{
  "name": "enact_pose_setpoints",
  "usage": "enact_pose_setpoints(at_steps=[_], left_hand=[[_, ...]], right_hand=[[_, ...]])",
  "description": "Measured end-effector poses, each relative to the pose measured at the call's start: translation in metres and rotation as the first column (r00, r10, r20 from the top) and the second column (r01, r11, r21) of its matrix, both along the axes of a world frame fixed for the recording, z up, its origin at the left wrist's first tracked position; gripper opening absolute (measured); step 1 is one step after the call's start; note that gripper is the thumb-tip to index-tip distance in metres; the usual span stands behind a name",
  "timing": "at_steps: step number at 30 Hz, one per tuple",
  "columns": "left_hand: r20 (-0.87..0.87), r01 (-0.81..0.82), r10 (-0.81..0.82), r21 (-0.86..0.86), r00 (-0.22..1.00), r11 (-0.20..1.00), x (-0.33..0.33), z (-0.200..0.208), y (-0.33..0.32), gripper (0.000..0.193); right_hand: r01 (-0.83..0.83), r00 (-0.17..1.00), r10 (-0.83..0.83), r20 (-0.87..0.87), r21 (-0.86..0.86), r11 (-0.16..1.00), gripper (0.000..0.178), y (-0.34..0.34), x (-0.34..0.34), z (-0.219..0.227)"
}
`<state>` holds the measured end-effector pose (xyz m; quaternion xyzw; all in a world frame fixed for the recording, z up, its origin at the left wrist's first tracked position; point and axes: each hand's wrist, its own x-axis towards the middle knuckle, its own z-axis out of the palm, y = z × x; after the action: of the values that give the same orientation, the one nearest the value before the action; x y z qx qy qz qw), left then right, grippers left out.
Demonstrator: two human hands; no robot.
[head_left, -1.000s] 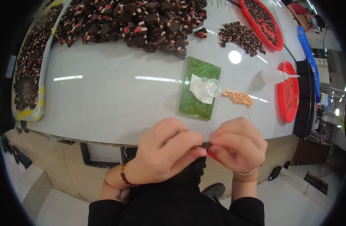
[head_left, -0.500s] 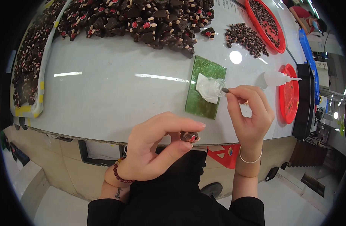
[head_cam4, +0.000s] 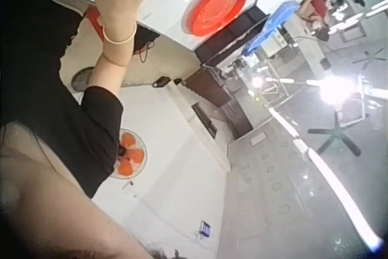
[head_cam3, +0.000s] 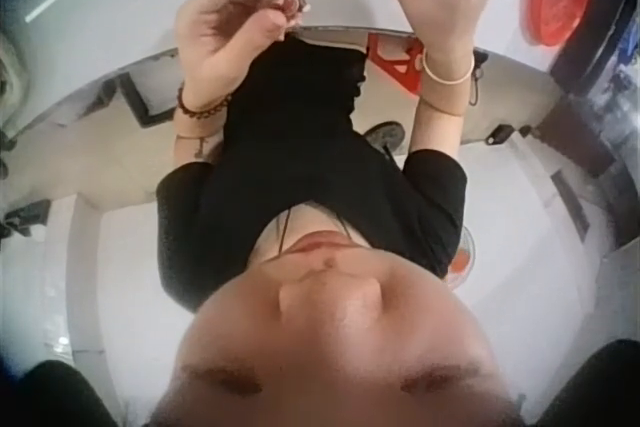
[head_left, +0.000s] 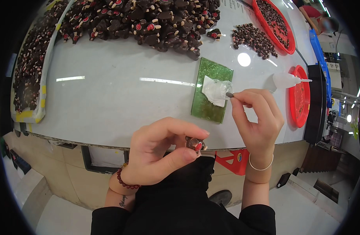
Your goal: The person assembles toy figurines by attaching small parts to them with glue from a glue bottle.
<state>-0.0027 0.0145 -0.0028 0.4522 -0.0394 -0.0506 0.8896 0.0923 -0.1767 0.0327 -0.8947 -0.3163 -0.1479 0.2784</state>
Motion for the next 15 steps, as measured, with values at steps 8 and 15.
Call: enact_pose_setpoints(at_steps=[8,15], left_hand=[[-0.040,-0.007,0.006,-0.016,0.999,1.000,0.001,0.002,-0.003,0.033],[-0.064,0.013,-0.014,-0.020,0.998,1.000,-0.001,0.004,-0.007,0.037]], right_hand=[[0.000,1.000,0.000,0.011,-0.037,0.999,0.018,-0.001,0.000,0.001],[-0.152,0.984,0.136,0.114,0.149,0.977,0.022,-0.002,-0.023,0.015]])
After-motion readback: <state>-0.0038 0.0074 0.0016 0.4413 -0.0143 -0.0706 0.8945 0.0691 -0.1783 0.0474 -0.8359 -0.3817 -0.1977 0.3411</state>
